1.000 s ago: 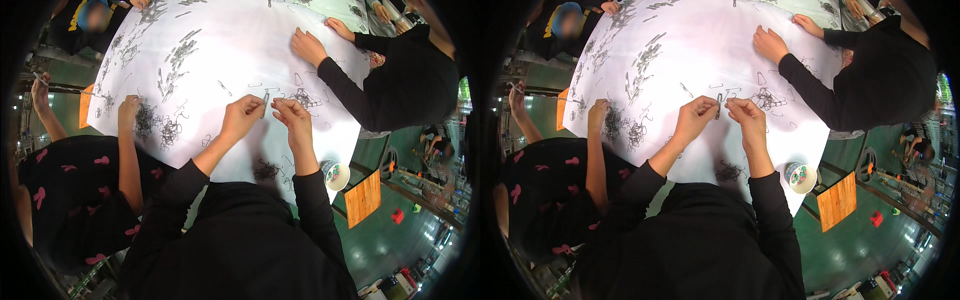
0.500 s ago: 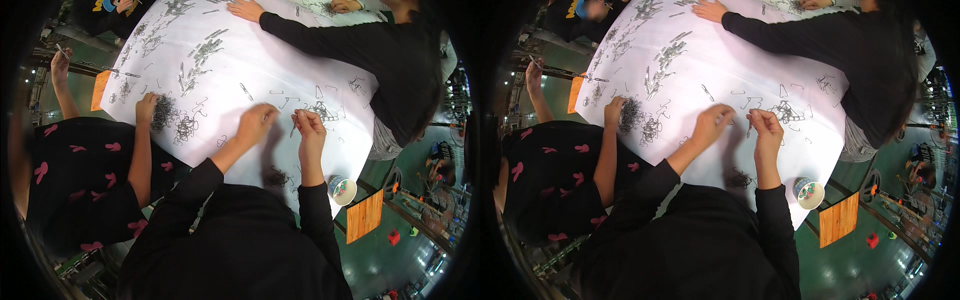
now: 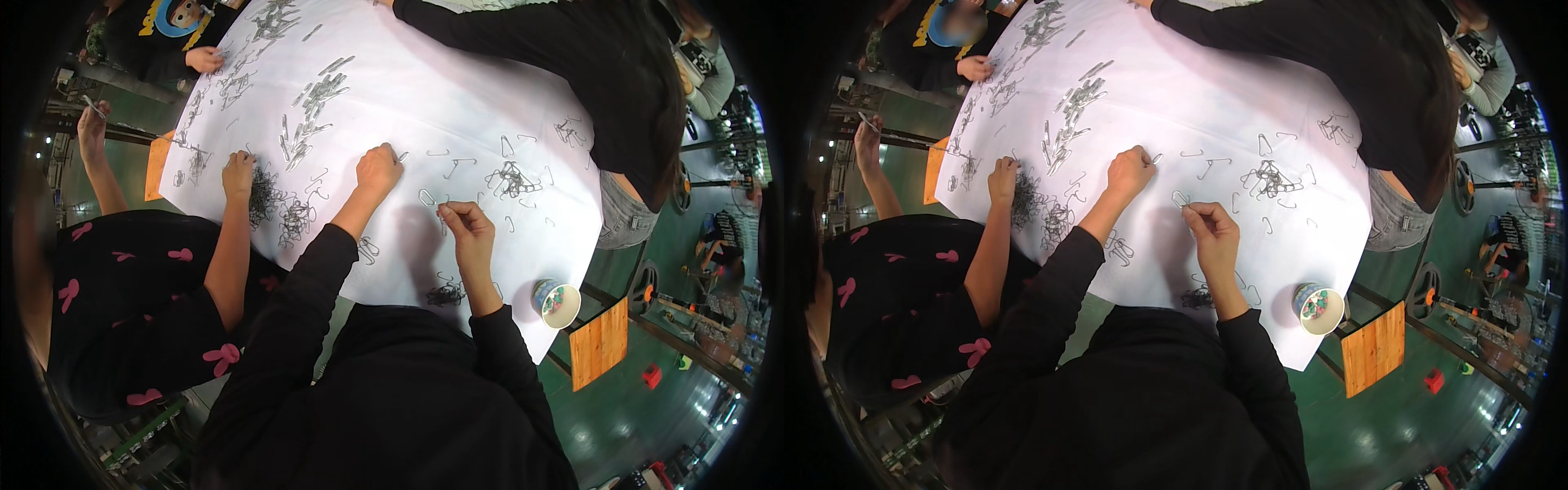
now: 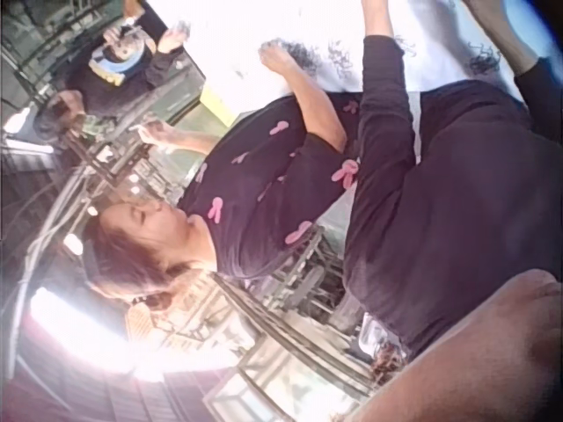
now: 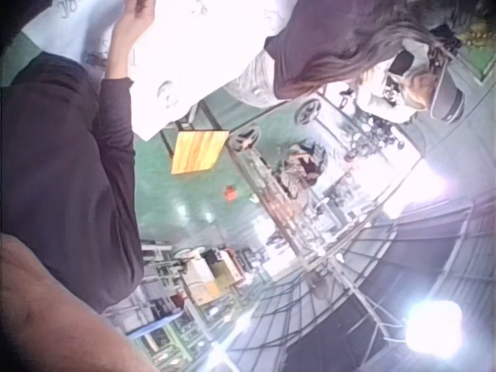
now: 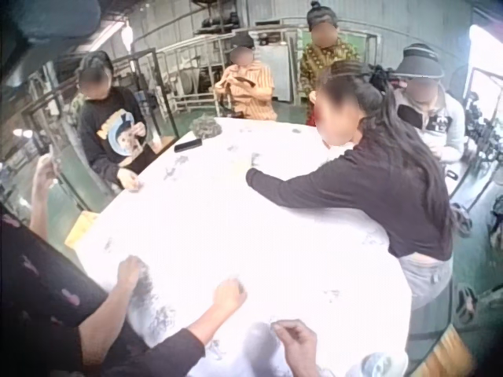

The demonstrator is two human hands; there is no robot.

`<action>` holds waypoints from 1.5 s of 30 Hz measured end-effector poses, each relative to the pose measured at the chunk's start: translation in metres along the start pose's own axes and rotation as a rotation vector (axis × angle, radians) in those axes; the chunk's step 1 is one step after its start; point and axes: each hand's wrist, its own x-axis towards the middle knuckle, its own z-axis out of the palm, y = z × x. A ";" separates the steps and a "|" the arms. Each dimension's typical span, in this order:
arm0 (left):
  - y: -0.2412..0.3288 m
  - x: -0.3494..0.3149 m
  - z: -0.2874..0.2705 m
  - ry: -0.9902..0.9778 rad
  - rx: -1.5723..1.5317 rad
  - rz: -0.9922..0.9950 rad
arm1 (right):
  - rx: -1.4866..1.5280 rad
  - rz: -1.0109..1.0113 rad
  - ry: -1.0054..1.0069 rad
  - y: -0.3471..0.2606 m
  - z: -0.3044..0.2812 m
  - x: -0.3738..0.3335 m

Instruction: The person links individual paperclips together by hand to form a chain. They repeatedly pick up paperclips from a large white sheet, connect them, and hang the completed chain onto a nearby metal frame. The process is repeated multiple times throughout the video.

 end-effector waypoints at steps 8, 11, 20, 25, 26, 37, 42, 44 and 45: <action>-0.007 -0.027 -0.008 -0.136 -0.445 0.014 | -0.090 -0.002 -0.037 0.010 0.012 -0.003; 0.023 -0.048 -0.040 -0.225 -0.869 -0.039 | -0.101 -0.009 -0.020 0.005 0.015 -0.003; 0.060 -0.079 -0.079 -0.093 -1.053 0.061 | -0.141 -0.055 -0.038 -0.017 0.023 -0.001; 0.066 -0.087 -0.093 0.043 -0.998 0.080 | -0.164 -0.073 -0.086 -0.011 0.030 0.011; 0.063 -0.087 -0.093 0.073 -0.974 0.120 | -0.172 -0.080 -0.104 -0.010 0.032 0.014; 0.027 -0.076 -0.106 0.301 -0.794 0.218 | -1.194 -0.454 -0.208 0.031 0.005 0.138; 0.025 -0.083 -0.119 0.288 -0.810 0.164 | -1.433 -0.524 -0.345 0.038 0.013 0.139; 0.025 -0.086 -0.120 0.291 -0.818 0.138 | -1.245 -0.435 -0.374 0.014 0.024 0.124; 0.025 -0.087 -0.119 0.284 -0.822 0.128 | -0.988 -0.284 -0.421 -0.003 0.031 0.118</action>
